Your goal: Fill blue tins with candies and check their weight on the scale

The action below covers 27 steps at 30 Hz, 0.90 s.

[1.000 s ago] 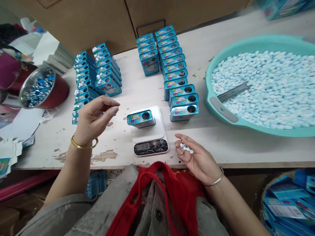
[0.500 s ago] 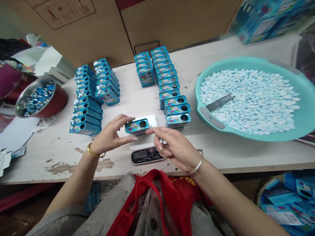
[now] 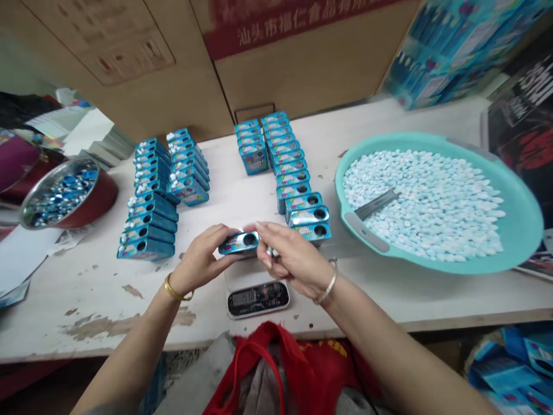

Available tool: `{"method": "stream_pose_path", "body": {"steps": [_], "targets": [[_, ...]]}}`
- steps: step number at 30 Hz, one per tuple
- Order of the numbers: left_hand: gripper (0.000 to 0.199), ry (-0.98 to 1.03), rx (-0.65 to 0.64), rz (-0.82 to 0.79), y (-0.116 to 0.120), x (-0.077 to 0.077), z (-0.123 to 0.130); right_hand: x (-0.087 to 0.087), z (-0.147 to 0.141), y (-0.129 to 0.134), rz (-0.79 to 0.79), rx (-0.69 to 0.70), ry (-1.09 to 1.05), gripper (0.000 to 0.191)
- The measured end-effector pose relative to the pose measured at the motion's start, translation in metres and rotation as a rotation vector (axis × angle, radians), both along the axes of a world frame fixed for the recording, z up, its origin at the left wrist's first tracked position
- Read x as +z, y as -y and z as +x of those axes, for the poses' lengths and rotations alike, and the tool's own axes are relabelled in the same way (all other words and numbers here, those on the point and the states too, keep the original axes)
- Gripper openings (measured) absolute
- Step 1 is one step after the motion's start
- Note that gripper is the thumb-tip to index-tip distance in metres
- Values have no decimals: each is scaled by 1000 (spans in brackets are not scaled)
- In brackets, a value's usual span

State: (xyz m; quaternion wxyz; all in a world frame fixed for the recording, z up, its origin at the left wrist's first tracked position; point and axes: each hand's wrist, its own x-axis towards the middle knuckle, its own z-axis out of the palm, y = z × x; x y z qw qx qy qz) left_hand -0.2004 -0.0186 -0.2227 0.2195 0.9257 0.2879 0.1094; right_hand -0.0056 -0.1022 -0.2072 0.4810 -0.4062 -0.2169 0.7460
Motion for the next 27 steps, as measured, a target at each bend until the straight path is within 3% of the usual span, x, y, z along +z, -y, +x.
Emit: {"method": "stream_pose_path", "body": {"steps": [3,6,10,12,15,19,24,27], "targets": [[29,40,115,107,-31,-2,8,-11,2,9,-74,-110,-71,33],[29,73,214,219,-85,-8,28,-31,-1,22,-210,-128,-161,31],[31,-54,243,272,-151,-22,68,-52,-7,42,-273,-138,-216,26],[32,-87,251,294,-167,-30,86,-55,-8,50,-301,-148,-220,27],[38,-102,296,347,-171,-41,98,-56,-4,57,-343,-158,-212,29],[46,-98,391,458,-156,-40,74,-59,2,64,-430,-223,-154,32],[32,-253,685,577,-137,-27,1,-67,3,71,-577,-286,-214,37],[21,-421,736,578,-133,-25,-33,-66,-1,73,-504,-234,-241,38]]}}
